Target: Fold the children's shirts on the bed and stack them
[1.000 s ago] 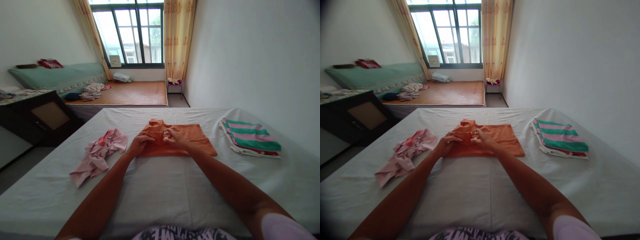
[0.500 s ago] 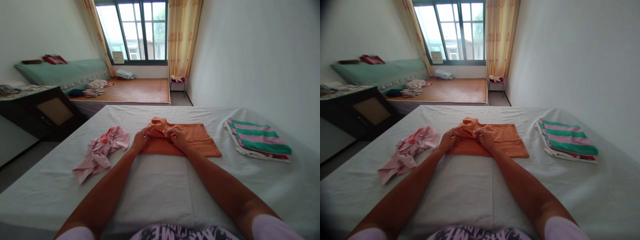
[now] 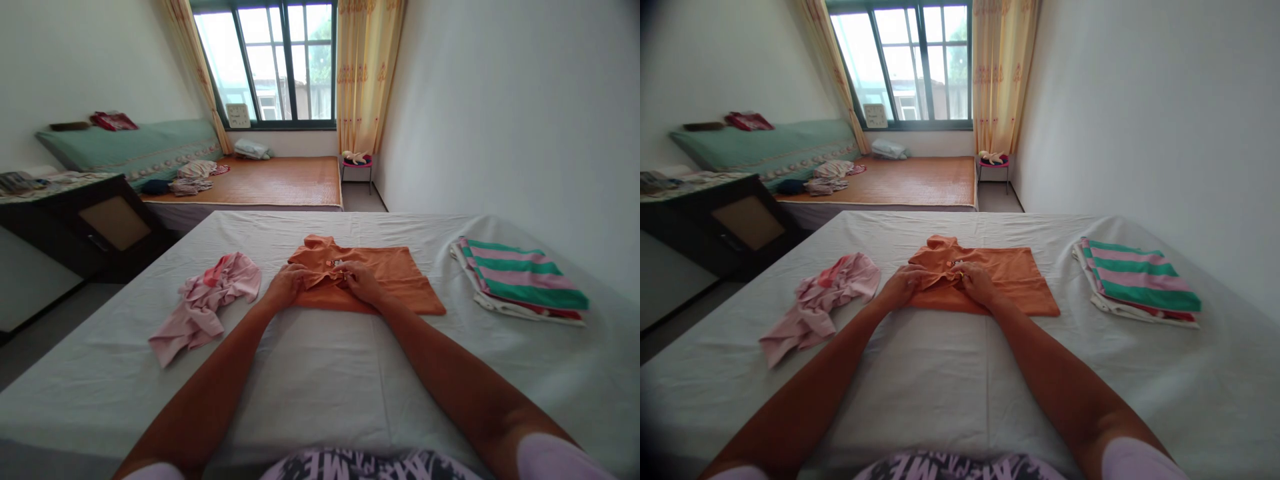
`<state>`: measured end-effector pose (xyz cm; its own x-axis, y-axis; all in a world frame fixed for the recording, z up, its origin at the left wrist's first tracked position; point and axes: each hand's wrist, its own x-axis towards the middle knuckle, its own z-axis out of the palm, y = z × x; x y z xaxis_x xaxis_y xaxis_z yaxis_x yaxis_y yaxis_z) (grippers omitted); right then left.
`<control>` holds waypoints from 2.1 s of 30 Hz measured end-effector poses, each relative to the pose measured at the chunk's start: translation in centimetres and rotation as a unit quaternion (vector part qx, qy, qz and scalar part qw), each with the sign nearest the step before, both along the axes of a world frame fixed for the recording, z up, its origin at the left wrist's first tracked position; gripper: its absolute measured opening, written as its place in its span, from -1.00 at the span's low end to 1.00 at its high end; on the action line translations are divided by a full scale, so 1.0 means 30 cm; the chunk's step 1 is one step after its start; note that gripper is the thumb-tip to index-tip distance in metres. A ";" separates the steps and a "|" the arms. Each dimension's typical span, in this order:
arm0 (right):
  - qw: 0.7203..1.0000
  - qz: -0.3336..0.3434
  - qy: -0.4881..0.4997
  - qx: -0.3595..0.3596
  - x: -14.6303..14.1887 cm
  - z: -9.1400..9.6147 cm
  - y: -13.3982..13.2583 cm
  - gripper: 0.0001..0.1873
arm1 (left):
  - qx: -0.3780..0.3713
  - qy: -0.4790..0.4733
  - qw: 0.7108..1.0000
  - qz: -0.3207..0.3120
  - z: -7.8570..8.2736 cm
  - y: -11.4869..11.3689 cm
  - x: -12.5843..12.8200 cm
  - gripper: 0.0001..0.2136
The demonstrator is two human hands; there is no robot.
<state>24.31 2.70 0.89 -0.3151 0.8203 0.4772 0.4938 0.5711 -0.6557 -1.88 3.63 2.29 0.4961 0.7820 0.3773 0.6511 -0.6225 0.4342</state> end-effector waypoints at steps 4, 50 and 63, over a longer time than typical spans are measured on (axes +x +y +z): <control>0.999 0.033 -0.029 -0.008 -0.006 0.007 -0.010 -0.54 | 0.014 0.019 1.000 -0.001 -0.017 0.021 -0.003 -0.71; 0.944 -0.209 -0.249 -0.056 0.219 -0.048 0.065 -0.63 | -0.018 0.113 0.990 0.087 -0.078 -0.026 0.051 -0.61; 0.910 -0.331 -0.245 -0.045 0.325 0.000 0.065 -0.66 | -0.017 0.109 0.988 0.108 -0.058 -0.046 0.063 -0.64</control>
